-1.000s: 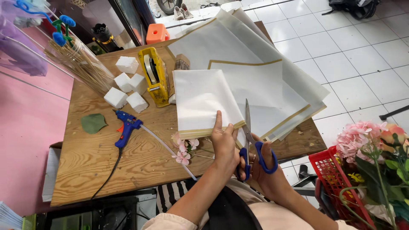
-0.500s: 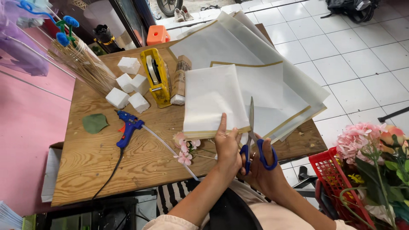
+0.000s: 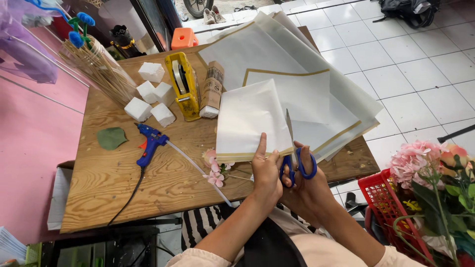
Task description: The person prepares and wraps a bouquet of pink flowers, first by cutting sheets of white and gold paper using shears and then by folding and taping the paper around the flower stems.
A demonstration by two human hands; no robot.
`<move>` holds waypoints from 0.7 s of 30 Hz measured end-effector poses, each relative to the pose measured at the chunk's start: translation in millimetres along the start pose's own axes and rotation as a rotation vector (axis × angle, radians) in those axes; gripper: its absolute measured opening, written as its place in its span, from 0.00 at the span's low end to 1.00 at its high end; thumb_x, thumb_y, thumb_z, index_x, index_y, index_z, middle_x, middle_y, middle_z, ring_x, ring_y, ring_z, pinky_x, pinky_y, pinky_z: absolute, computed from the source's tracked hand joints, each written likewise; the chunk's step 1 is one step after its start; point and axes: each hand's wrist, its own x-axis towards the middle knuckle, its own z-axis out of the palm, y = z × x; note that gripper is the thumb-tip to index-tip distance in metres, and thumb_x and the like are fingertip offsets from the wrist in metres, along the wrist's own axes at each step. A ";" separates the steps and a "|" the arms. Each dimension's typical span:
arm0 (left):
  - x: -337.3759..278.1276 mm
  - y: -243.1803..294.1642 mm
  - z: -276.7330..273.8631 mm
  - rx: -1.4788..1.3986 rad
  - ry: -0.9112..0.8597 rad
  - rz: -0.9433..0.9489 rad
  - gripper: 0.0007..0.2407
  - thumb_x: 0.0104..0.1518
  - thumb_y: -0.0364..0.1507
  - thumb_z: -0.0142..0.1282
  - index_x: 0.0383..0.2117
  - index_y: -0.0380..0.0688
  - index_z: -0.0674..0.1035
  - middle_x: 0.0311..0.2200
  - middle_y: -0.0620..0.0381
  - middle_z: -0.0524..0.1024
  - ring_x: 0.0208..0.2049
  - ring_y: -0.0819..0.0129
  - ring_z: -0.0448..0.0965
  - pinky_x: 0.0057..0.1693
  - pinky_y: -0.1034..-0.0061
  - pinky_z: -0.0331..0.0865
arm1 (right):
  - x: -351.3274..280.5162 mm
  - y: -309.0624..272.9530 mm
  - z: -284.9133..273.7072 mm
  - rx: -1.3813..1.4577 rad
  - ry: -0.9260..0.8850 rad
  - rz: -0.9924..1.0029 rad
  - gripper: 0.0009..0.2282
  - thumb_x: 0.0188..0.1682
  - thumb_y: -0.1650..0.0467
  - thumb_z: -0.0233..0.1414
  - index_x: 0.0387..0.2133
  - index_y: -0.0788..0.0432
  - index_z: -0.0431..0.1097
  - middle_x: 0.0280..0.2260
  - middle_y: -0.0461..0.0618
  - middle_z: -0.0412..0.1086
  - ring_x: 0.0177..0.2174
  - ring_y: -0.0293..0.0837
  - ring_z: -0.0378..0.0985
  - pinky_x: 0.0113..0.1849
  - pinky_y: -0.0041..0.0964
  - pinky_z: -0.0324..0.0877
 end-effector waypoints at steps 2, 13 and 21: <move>3.7 -7.4 -7.2 0.015 -0.055 0.107 0.28 0.64 0.20 0.43 0.71 0.66 0.63 0.43 0.37 0.77 0.27 0.61 0.83 0.30 0.72 0.80 | 32.0 5.7 -26.4 -0.286 -0.090 -0.216 0.31 0.54 0.46 0.43 0.64 0.50 0.55 0.23 0.53 0.63 0.15 0.46 0.70 0.18 0.29 0.59; -23.0 -4.3 -30.8 0.056 -0.112 -0.028 0.28 0.59 0.16 0.49 0.67 0.56 0.69 0.65 0.54 0.64 0.40 0.77 0.74 0.50 0.78 0.76 | 109.0 -50.8 -41.2 -0.276 0.061 -0.368 0.27 0.48 0.45 0.51 0.46 0.52 0.57 0.23 0.48 0.60 0.16 0.42 0.68 0.18 0.26 0.61; -64.8 29.8 -69.0 0.024 -0.092 -0.108 0.28 0.55 0.11 0.49 0.65 0.46 0.72 0.62 0.41 0.74 0.44 0.61 0.80 0.51 0.71 0.79 | 85.1 -118.9 -34.0 -0.876 0.238 -0.409 0.35 0.47 0.47 0.46 0.62 0.54 0.55 0.30 0.51 0.68 0.23 0.41 0.71 0.27 0.35 0.66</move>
